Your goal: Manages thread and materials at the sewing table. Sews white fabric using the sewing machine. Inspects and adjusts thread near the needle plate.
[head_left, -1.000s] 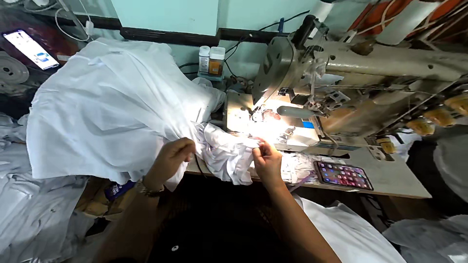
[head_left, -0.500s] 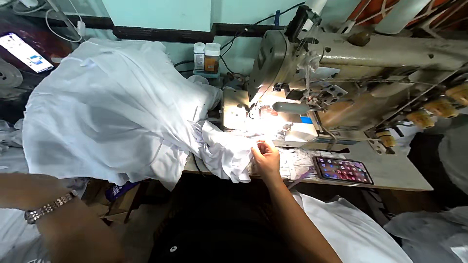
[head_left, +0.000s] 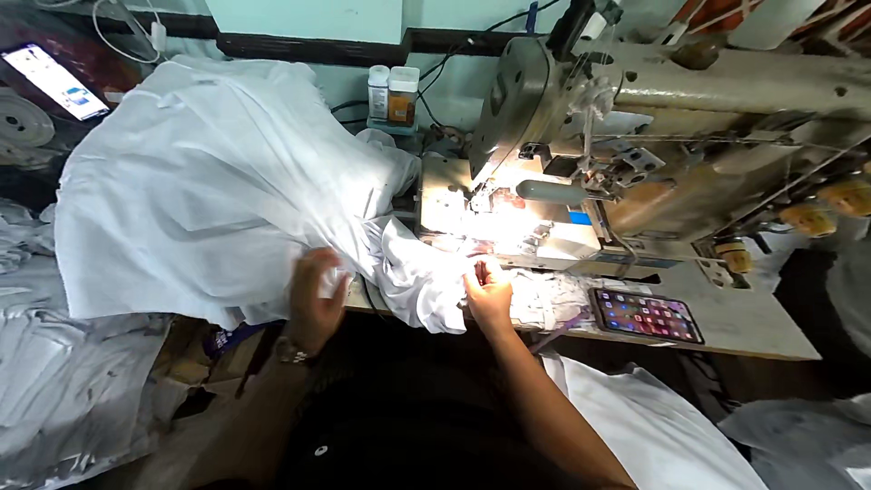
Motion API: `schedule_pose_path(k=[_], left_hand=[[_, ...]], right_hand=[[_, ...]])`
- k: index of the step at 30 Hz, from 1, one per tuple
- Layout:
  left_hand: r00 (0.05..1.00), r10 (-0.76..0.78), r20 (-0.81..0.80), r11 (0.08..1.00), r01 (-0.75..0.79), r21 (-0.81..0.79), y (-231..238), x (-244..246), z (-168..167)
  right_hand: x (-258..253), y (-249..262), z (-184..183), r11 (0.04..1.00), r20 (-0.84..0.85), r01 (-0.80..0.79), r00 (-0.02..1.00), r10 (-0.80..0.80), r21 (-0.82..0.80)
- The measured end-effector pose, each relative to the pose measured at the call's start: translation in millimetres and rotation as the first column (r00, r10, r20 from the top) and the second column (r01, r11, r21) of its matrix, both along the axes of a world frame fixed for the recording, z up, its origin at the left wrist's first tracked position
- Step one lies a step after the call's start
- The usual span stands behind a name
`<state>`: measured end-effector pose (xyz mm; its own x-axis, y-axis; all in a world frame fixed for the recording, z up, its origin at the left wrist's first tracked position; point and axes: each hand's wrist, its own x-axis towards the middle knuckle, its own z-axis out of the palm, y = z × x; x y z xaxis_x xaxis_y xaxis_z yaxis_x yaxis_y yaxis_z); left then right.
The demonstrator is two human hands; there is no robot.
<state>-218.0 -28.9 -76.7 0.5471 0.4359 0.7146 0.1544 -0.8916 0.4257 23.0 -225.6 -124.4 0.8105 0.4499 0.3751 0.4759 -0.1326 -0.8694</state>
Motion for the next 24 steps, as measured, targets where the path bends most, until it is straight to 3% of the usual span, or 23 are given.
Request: schedule_pose_path(k=[2, 4, 9, 13, 19, 21, 22, 24], left_hand=[[0.976, -0.154, -0.153, 0.984, 0.165, 0.063, -29.0, 36.4, -2.6], [0.924, -0.214, -0.317, 0.965, 0.251, 0.078, -41.0, 63.2, -2.1], [0.898, -0.266, -0.35, 0.955, 0.296, 0.035, -29.3, 77.5, 14.6], [0.875, -0.445, -0.192, 0.876, 0.382, -0.294, -21.4, 63.8, 31.7], [0.804, -0.581, 0.128, 0.578, 0.518, -0.631, -41.8, 77.4, 33.9], [0.77, -0.604, 0.204, 0.48, 0.556, -0.678, -48.2, 84.5, 30.2], [0.761, -0.613, 0.213, 0.477, 0.571, -0.669, -48.9, 88.1, 28.9], [0.778, -0.616, 0.121, 0.566, 0.545, -0.619, -45.6, 89.4, 28.7]], right_hand=[[-0.8, 0.1, -1.5, 1.0, 0.025, 0.01, 1.0, -0.01, 0.008], [-1.9, -0.5, -2.1, 1.0, 0.025, 0.014, 1.0, -0.014, 0.02], [-2.5, -1.2, 0.2, 0.998, 0.029, 0.03, 0.999, -0.031, 0.046], [-6.4, 0.1, -0.5, 0.995, -0.007, 0.067, 0.998, -0.067, 0.07], [-8.8, -0.8, -6.4, 0.997, 0.024, 0.051, 0.998, -0.053, 0.065], [-9.0, -3.4, -8.9, 0.998, 0.064, 0.024, 0.998, -0.027, 0.052], [-7.9, -3.5, -8.7, 0.998, 0.082, 0.013, 0.996, -0.017, 0.057], [-6.0, -3.2, -8.4, 0.998, 0.1, 0.011, 0.995, -0.017, 0.061]])
